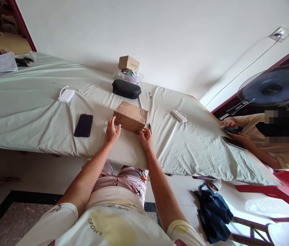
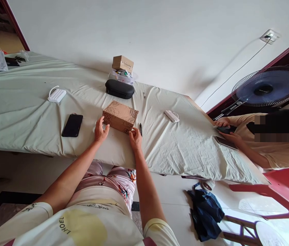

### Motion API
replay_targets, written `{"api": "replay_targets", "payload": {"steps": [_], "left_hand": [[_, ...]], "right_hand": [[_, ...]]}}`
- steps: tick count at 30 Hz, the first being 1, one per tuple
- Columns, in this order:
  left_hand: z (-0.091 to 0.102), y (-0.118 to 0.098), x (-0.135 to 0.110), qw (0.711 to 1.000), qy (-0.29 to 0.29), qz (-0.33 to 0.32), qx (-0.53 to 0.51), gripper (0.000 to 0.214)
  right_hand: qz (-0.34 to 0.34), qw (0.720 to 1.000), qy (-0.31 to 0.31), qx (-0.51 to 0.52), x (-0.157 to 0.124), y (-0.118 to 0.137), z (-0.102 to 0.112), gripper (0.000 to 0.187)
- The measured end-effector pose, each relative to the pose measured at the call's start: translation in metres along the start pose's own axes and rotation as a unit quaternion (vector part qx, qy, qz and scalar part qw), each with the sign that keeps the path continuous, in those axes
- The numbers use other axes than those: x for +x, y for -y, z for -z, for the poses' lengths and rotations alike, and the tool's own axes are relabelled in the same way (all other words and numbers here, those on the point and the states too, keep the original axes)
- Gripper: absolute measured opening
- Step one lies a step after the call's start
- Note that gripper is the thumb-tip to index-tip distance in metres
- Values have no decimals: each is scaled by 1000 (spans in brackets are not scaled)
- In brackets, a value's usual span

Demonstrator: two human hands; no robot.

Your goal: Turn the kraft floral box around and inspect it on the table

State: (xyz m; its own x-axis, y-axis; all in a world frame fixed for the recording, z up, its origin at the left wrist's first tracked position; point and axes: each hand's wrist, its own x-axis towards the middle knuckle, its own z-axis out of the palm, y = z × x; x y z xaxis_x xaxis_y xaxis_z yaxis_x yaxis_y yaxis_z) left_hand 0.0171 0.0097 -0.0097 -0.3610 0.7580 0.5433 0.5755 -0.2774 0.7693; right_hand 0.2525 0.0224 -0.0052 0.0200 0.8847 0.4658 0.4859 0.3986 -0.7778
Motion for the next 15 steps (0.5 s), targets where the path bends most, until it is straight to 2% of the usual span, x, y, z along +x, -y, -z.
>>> {"api": "replay_targets", "payload": {"steps": [3, 5, 7, 9, 11, 15], "left_hand": [[3, -8, -2, 999, -8, -35, 15, 57], [6, -16, -5, 997, 2, -69, 35, 59], [7, -23, -7, 994, 26, -90, 57, 62], [7, -27, -8, 992, 50, -98, 67, 62], [5, -27, -8, 991, 65, -102, 62, 56], [2, -20, -7, 989, 72, -122, 39, 47]], "right_hand": [[74, 990, 111, -40, -4, 7, 0, 41], [157, 965, 192, -90, -8, 13, 0, 38], [208, 942, 227, -132, -10, 18, 0, 35], [201, 944, 218, -142, -12, 20, -1, 36], [173, 958, 188, -128, -13, 20, -1, 38], [162, 975, 63, -137, -14, 22, 2, 47]]}}
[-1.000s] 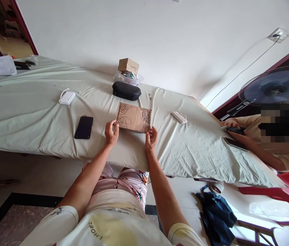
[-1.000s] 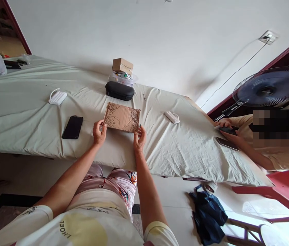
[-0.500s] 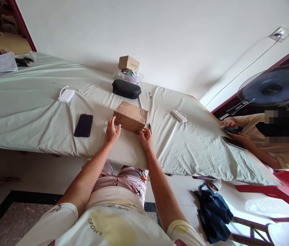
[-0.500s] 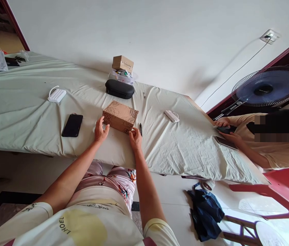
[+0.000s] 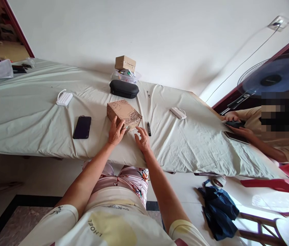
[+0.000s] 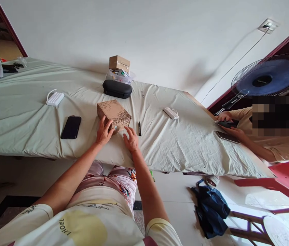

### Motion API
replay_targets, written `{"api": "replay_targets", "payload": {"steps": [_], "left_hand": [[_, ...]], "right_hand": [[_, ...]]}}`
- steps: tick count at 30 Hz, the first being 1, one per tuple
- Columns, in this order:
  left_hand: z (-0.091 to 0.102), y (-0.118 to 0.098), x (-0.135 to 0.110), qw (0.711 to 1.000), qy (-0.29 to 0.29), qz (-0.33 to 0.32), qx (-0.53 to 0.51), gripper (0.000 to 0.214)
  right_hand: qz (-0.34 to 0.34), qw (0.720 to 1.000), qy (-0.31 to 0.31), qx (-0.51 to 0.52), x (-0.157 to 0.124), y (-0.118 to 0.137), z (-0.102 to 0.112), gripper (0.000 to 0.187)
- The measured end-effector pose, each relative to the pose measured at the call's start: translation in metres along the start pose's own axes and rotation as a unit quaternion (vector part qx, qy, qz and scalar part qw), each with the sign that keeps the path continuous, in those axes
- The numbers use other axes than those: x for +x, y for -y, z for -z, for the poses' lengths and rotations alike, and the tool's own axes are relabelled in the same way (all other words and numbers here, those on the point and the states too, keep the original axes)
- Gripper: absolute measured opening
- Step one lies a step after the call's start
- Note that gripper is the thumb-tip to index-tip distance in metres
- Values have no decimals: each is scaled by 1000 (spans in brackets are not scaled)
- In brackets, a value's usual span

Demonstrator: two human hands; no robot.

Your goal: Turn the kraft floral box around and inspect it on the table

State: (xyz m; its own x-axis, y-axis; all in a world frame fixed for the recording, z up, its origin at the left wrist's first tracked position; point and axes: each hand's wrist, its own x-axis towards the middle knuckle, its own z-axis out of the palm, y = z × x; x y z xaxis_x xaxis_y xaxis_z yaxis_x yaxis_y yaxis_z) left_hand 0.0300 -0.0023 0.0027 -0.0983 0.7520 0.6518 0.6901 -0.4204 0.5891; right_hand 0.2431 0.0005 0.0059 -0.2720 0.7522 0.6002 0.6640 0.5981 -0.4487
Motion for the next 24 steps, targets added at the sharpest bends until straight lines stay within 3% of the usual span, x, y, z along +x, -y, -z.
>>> {"api": "replay_targets", "payload": {"steps": [3, 8, 11, 19, 24], "left_hand": [[0, 1, -2, 1000, 13, -27, -2, 45], [2, -6, -5, 997, 57, -57, 8, 42], [4, -9, -5, 997, 50, -53, 6, 39], [4, -6, -5, 999, 16, -51, -7, 40], [6, -5, -5, 1000, 19, -22, -8, 38]], "right_hand": [[15, 997, -49, -61, 0, 8, 3, 51], [64, 993, 36, -88, 1, 25, 1, 50], [61, 993, 31, -91, 1, 27, -2, 50], [-84, 985, -111, -105, 0, 0, 4, 53], [-53, 996, -77, -11, -2, -18, -5, 68]]}}
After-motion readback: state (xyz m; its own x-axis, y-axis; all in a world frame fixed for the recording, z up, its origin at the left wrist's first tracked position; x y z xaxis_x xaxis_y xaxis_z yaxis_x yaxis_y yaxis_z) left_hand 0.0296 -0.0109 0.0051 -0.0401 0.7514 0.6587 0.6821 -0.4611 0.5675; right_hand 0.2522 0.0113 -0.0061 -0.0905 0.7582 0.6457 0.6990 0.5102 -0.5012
